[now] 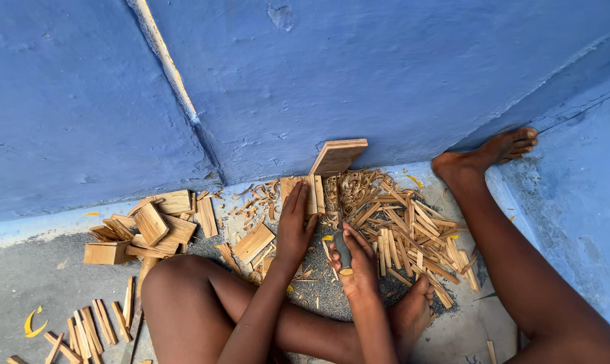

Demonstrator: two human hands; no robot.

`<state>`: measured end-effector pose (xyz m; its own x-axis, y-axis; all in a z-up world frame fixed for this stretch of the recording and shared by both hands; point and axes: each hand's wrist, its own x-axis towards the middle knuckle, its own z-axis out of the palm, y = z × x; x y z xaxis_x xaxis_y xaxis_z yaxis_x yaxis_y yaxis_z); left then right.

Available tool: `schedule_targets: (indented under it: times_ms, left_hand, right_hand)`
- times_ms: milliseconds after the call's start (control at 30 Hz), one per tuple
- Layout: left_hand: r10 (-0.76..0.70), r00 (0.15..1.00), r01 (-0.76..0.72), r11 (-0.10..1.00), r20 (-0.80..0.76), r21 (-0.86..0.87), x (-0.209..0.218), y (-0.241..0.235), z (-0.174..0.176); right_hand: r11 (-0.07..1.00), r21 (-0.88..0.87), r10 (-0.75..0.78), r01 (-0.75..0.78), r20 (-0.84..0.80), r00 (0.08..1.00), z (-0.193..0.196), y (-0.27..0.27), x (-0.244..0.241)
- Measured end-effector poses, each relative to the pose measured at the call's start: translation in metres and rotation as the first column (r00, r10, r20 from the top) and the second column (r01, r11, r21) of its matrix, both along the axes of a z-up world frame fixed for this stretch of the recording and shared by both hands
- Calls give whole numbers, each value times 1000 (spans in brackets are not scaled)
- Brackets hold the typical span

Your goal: The person sits on the floor and uses a hand chisel to carve small rectangular wooden blocks. They hold the wood with their left hand and strike the chisel with their right hand to shave off thin layers, creating wood shavings that accumulate on the floor.

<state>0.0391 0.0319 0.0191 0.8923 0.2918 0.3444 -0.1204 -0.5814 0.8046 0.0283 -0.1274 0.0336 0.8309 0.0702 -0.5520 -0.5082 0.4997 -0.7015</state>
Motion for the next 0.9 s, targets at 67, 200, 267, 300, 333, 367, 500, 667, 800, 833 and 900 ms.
schedule_targets:
  times_ms: [67,200,267,300,333,367,500,667,800,833,900]
  left_hand:
    - [8,1000,-7,1000,-19,11,-2,1,-1]
    - [45,999,-45,998,16,37,-3,3,-5]
    - [55,998,-57,997,23,51,-6,2,-7]
    - [59,998,-61,996,37,60,-3,2,-7]
    - [58,997,-62,995,56,73,-1,3,-7]
    - [57,996,-63,994,74,87,-2,4,-8]
    - [107,992,-116,982,65,149,-5,5,-12]
    - [96,992,-100,994,79,44,-5,4,-20]
    - [116,992,-118,992,45,52,-2,0,-19]
    - [111,992,-114,992,56,51,-2,0,-19]
    - [109,991,-112,993,77,47,-3,1,-19]
  right_hand:
    - [946,-320,111,-61,141,984,1,-4,-9]
    - [527,-844,466,94,380,799,16,-17,-18]
    - [576,-816,412,-47,240,879,25,-19,-23]
    - [603,-791,385,-105,173,907,30,-19,-21]
    - [613,-786,390,-75,218,895,33,-18,-21]
    - [623,-781,393,-45,263,881,34,-17,-22]
    - [734,-679,261,19,308,915,33,-18,-13]
    - [408,-904,331,128,278,902,5,-17,23]
    - [245,-934,502,260,352,790,-23,-6,30]
    - [277,-922,497,269,378,781,-24,-7,29]
    - [342,-897,492,280,425,760,-22,-9,25]
